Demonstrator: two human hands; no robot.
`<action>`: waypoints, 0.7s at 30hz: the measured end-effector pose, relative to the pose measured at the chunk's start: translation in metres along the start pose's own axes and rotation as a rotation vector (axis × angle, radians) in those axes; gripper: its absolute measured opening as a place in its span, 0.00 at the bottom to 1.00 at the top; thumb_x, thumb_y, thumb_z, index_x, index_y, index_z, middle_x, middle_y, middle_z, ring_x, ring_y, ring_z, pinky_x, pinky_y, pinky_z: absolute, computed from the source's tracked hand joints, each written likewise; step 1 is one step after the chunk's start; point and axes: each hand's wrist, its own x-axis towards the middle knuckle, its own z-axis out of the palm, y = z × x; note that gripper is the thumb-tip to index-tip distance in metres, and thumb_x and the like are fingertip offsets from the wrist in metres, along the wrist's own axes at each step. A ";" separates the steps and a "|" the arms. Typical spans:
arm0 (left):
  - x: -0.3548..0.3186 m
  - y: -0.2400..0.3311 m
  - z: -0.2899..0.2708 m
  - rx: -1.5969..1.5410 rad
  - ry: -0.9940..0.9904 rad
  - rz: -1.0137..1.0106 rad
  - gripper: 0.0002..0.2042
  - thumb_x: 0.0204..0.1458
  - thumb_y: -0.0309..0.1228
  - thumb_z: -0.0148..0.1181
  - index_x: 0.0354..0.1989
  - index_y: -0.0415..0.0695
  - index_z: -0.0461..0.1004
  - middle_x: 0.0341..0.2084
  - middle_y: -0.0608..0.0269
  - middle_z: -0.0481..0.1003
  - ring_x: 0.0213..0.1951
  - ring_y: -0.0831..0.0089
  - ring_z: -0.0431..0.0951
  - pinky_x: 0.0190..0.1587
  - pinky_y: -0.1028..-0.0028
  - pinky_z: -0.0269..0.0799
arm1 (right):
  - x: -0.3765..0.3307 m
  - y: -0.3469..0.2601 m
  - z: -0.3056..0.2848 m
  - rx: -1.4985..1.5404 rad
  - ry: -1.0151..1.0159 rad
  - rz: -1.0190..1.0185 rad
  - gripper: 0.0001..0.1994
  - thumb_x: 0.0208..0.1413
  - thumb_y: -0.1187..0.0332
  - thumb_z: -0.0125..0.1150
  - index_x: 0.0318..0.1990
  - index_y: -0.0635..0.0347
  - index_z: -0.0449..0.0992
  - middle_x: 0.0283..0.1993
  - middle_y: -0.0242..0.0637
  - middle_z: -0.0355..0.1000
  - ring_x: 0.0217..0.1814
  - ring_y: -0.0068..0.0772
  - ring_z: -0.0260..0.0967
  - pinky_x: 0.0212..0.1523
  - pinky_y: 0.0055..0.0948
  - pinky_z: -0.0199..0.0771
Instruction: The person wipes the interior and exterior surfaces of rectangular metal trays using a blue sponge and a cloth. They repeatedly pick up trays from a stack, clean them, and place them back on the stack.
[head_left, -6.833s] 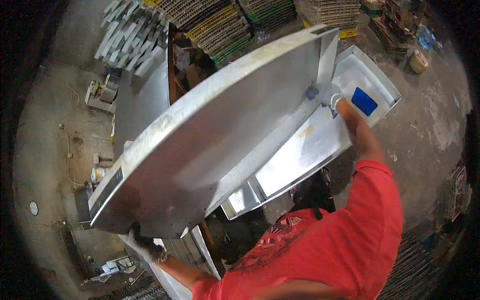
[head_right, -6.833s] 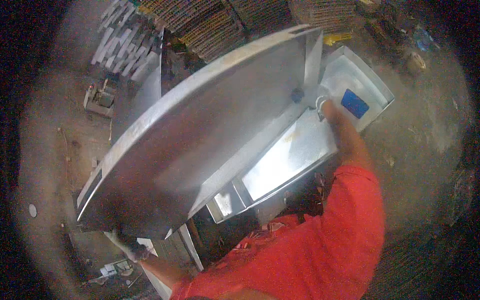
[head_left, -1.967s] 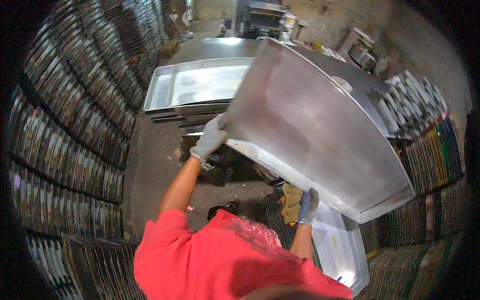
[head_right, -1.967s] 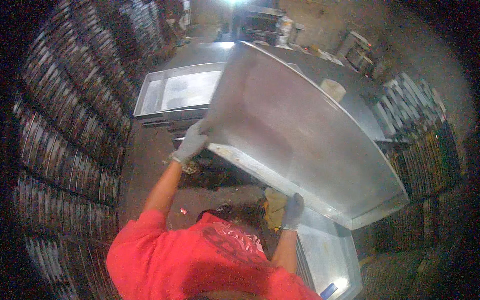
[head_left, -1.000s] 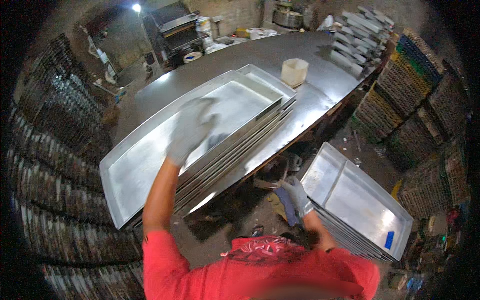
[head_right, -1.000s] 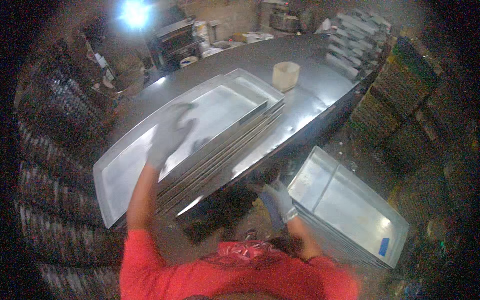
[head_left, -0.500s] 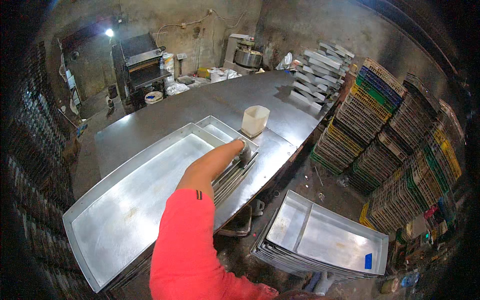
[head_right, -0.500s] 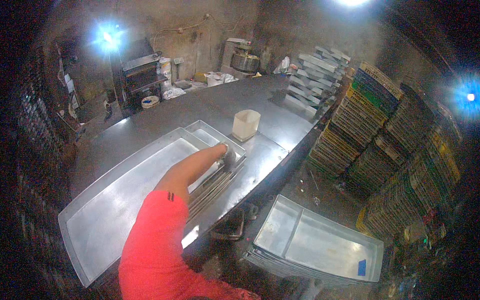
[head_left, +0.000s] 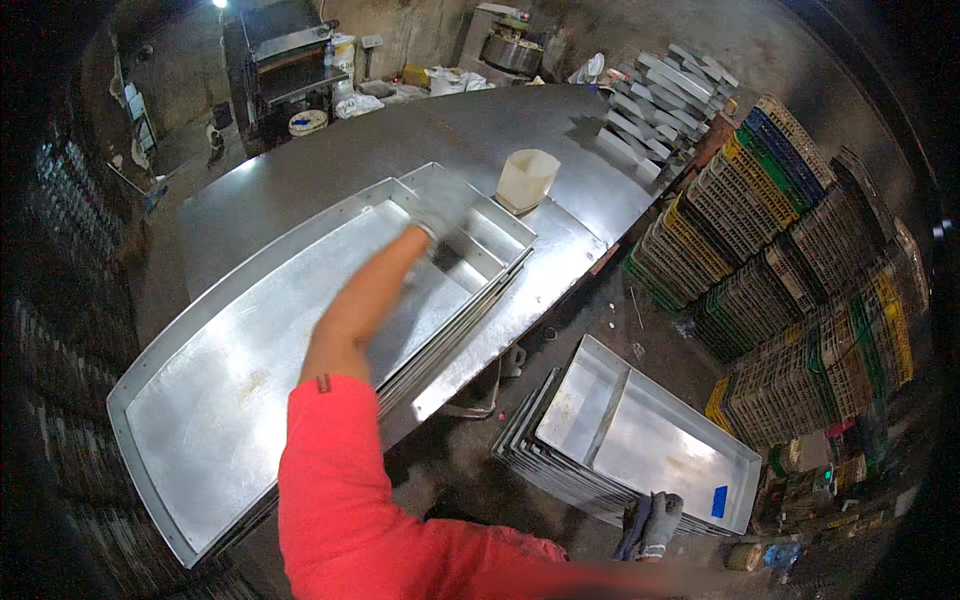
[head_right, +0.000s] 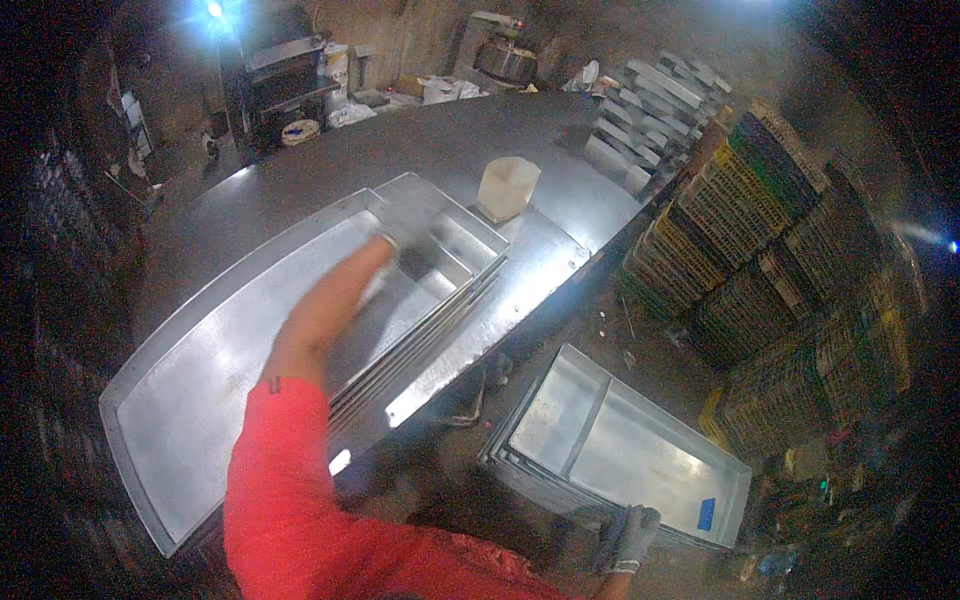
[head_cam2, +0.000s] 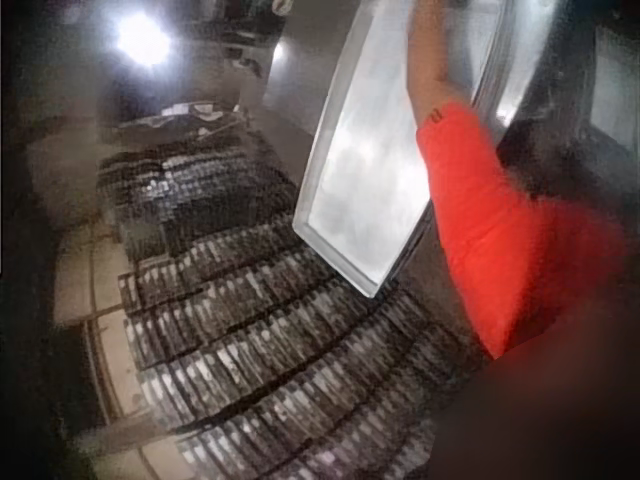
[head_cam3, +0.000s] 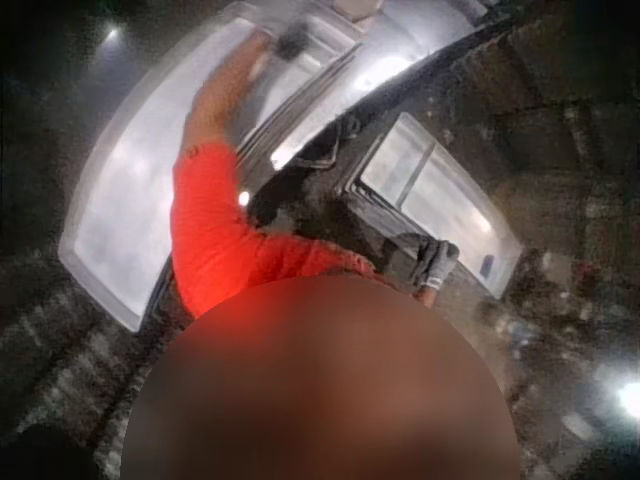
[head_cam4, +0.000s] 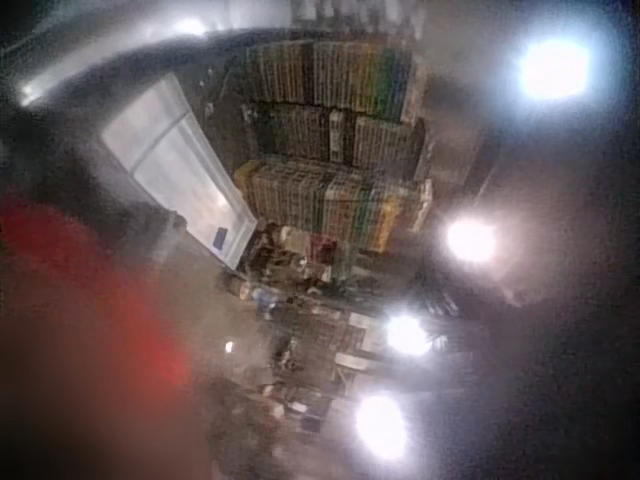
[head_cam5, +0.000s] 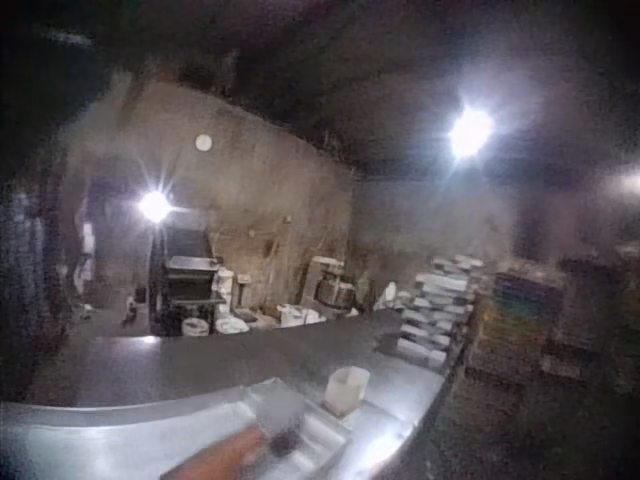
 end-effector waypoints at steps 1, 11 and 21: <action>-0.015 -0.033 -0.004 0.106 0.069 -0.243 0.12 0.47 0.40 0.63 0.31 0.46 0.85 0.33 0.48 0.82 0.37 0.52 0.82 0.39 0.54 0.76 | 0.002 -0.006 -0.002 0.006 -0.019 -0.041 0.09 0.62 0.67 0.67 0.38 0.59 0.71 0.36 0.28 0.66 0.39 0.25 0.62 0.42 0.33 0.68; -0.036 -0.059 -0.003 -0.220 -0.591 -0.491 0.35 0.47 0.52 0.70 0.65 0.54 0.74 0.71 0.50 0.64 0.70 0.50 0.67 0.69 0.38 0.60 | 0.007 -0.010 0.000 -0.200 -0.129 -0.071 0.10 0.64 0.66 0.65 0.41 0.61 0.72 0.38 0.33 0.72 0.41 0.27 0.66 0.45 0.31 0.71; 0.060 0.060 0.046 -0.089 -0.748 0.336 0.39 0.37 0.48 0.77 0.63 0.53 0.77 0.72 0.48 0.60 0.72 0.48 0.60 0.69 0.38 0.51 | -0.039 -0.021 -0.015 0.057 -0.044 0.198 0.10 0.64 0.68 0.67 0.47 0.61 0.73 0.41 0.35 0.76 0.41 0.28 0.72 0.43 0.33 0.76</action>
